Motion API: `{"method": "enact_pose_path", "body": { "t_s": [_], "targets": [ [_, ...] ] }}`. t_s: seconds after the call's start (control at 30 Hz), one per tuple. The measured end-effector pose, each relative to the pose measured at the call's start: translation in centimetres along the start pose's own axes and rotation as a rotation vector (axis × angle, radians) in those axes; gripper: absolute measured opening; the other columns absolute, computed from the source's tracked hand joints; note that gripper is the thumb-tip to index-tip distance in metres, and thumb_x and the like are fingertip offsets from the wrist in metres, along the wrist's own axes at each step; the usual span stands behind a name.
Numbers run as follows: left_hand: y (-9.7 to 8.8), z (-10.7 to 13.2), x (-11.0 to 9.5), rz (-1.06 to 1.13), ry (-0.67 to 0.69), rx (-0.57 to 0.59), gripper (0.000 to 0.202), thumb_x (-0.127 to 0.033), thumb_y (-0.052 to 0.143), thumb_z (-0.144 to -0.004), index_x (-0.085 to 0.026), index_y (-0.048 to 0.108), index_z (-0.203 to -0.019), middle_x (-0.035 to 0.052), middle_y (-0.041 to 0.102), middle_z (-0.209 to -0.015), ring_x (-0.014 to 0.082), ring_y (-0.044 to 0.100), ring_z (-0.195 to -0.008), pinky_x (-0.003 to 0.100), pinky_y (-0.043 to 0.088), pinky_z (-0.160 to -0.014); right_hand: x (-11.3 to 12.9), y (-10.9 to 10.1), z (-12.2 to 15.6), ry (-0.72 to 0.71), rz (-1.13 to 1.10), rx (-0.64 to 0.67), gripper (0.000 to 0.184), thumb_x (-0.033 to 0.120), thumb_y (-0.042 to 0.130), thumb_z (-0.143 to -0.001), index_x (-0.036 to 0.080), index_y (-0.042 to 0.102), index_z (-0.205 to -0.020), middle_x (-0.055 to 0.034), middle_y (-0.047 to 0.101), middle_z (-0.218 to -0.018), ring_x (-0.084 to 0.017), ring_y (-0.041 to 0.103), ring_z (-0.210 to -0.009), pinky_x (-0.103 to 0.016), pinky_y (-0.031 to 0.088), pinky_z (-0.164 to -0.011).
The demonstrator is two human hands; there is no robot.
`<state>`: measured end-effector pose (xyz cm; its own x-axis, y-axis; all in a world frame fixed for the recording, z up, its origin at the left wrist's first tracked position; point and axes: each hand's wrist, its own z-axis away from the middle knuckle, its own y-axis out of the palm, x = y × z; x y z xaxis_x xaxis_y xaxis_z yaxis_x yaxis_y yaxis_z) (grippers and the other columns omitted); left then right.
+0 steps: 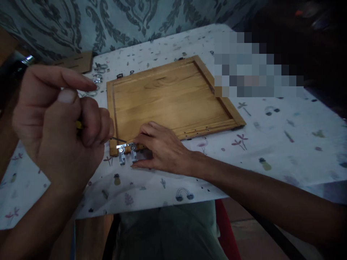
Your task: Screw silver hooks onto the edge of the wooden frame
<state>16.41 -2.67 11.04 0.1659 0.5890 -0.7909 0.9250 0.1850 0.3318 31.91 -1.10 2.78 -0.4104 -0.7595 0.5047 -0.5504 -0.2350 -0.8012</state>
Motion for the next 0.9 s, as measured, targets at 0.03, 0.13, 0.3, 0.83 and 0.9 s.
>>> {"method": "enact_pose_path", "body": {
  "t_s": [0.03, 0.13, 0.3, 0.83, 0.9],
  "targets": [
    [0.0, -0.1, -0.1, -0.065, -0.048, 0.024, 0.015, -0.012, 0.069, -0.088, -0.017, 0.061, -0.076, -0.0109, 0.025, -0.041, 0.0056, 0.022, -0.027, 0.022, 0.026, -0.03, 0.0, 0.0, 0.0, -0.004, -0.002, -0.002, 0.058, 0.064, 0.074, -0.081, 0.011, 0.072, -0.104, -0.0092, 0.061, -0.097, -0.023, 0.052, -0.09, -0.035, 0.038, -0.073],
    [0.1, -0.1, -0.4, -0.165, -0.107, 0.045, 0.011, -0.018, 0.066, -0.088, -0.018, 0.061, -0.078, -0.0108, 0.025, -0.043, 0.0055, 0.019, -0.026, 0.023, 0.025, -0.03, 0.0, 0.0, 0.0, -0.004, -0.008, -0.012, 0.058, 0.065, 0.073, -0.081, 0.012, 0.072, -0.104, -0.0083, 0.06, -0.096, -0.023, 0.051, -0.089, -0.034, 0.037, -0.071],
    [-0.2, -0.2, -0.3, -0.16, -0.079, 0.091, 0.01, -0.015, 0.065, -0.088, -0.02, 0.062, -0.079, -0.0114, 0.02, -0.038, 0.0075, 0.019, -0.026, 0.023, 0.026, -0.028, 0.0, 0.1, 0.0, 0.004, -0.03, -0.017, 0.062, 0.07, 0.066, -0.084, 0.012, 0.072, -0.104, -0.0082, 0.06, -0.095, -0.022, 0.051, -0.088, -0.035, 0.038, -0.073],
    [0.9, 0.3, -1.1, -0.144, -0.134, 0.119, 0.026, 0.002, 0.043, -0.083, -0.015, 0.061, -0.075, -0.0094, 0.04, -0.044, 0.0035, 0.021, -0.026, 0.02, 0.024, -0.029, 0.2, -0.4, -0.1, 0.025, -0.049, 0.012, 0.057, 0.067, 0.068, -0.084, 0.012, 0.073, -0.101, -0.0077, 0.059, -0.094, -0.022, 0.05, -0.087, -0.033, 0.036, -0.071],
    [1.0, 0.4, -1.2, -0.161, -0.132, 0.121, 0.029, 0.002, 0.04, -0.084, -0.016, 0.061, -0.075, -0.0096, 0.038, -0.043, 0.0038, 0.02, -0.026, 0.019, 0.024, -0.029, 0.2, -0.5, 0.0, 0.023, -0.059, 0.013, 0.058, 0.067, 0.068, -0.084, 0.012, 0.073, -0.101, -0.0078, 0.059, -0.094, -0.022, 0.05, -0.087, -0.033, 0.037, -0.071]
  ]
}}
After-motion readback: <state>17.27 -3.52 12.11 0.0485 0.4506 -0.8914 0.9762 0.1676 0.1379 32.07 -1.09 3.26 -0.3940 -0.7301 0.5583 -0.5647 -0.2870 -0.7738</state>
